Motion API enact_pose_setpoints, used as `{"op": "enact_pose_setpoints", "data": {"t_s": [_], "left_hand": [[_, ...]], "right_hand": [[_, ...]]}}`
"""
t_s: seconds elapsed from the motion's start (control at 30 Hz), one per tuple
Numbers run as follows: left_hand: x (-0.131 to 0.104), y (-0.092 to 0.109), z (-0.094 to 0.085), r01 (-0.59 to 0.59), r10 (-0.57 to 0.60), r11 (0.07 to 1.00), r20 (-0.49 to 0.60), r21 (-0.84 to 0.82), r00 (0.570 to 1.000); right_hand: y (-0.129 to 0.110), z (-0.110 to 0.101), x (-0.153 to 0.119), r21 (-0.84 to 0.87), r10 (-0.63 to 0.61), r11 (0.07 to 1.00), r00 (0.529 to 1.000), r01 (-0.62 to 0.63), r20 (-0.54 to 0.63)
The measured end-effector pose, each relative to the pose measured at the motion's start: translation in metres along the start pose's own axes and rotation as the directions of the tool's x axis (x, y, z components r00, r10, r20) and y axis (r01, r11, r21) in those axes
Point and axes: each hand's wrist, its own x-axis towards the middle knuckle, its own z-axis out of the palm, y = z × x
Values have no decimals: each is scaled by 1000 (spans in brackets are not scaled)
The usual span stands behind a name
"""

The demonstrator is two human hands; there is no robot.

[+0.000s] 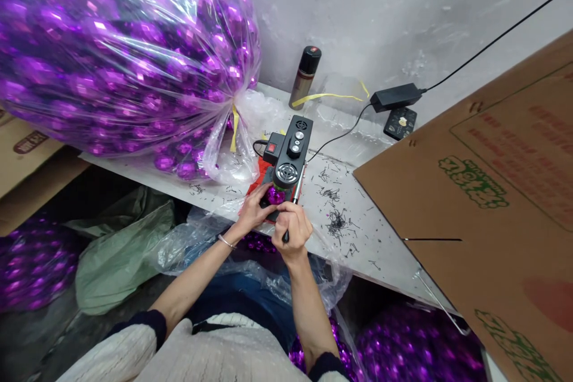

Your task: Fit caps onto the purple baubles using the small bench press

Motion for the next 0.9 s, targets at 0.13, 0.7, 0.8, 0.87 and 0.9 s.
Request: {"op": "enact_pose_setpoints", "data": {"t_s": [0.13,0.7,0.8,0.87,0.9], "left_hand": [[0,0,1,-12,12,1000,-5,1,1000],[2,2,-1,-39,39,999,-14,13,999],[1,2,-1,-45,45,999,-19,5,999],[1,2,-1,-56,56,998,-22,-1,998],[1,1,-1,-60,60,998,-22,-2,998]], "right_hand": [[2,4,-6,1,17,1000,1000,-17,-26],[9,14,-19,17,31,999,997,-30,-76],[9,15,-20,10,23,1000,996,-23,-81],[9,15,-20,7,17,1000,997,-16,-82],[9,16,-20,7,14,1000,996,-13,-83]]}}
